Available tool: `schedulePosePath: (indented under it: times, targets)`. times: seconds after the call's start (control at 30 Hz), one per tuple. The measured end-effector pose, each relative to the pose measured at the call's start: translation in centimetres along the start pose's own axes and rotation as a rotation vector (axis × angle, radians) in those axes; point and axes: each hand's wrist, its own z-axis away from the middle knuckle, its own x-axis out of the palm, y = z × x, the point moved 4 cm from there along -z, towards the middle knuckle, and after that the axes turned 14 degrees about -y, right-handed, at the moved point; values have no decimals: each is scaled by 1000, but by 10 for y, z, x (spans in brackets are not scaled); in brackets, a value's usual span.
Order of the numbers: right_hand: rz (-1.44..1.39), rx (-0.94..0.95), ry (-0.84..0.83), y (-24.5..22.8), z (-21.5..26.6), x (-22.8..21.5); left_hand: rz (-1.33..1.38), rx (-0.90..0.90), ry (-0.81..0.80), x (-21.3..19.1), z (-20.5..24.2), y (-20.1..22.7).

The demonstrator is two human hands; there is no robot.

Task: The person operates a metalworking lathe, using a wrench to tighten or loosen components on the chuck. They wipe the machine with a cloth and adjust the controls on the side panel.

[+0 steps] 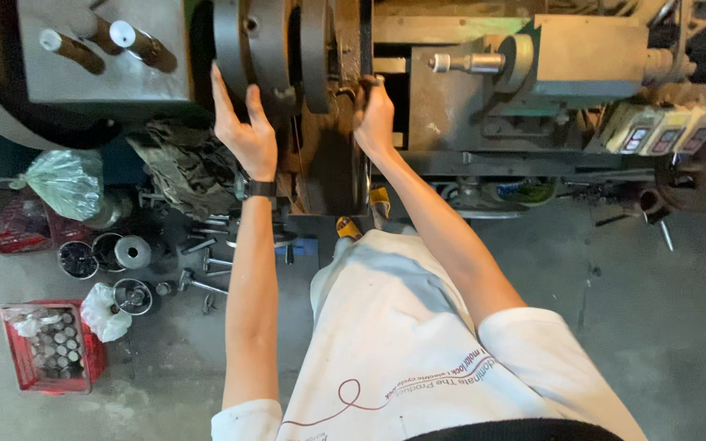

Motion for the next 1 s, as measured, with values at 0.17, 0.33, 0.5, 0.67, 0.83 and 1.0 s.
schedulePosePath:
  times: [0.17,0.33,0.5,0.67,0.83,1.0]
  targets:
    - [-15,44,-167,-40,46,-17,85,-1,108,9,22,-15]
    - [-69,119,-215,-40,47,-41,86,38,139,6,35,13]
    - [-49,136,-272,-64,26,-48,-25,307,-71,5,-31,85]
    - [-29,233,-405,-98,2,-49,-162,310,-551,56,-84,74]
    - [95,321,-497,-125,-16,-58,-128,323,-473,64,-89,72]
    - [122,65,-336,-97,-5,-32,-157,301,-438,67,-87,67]
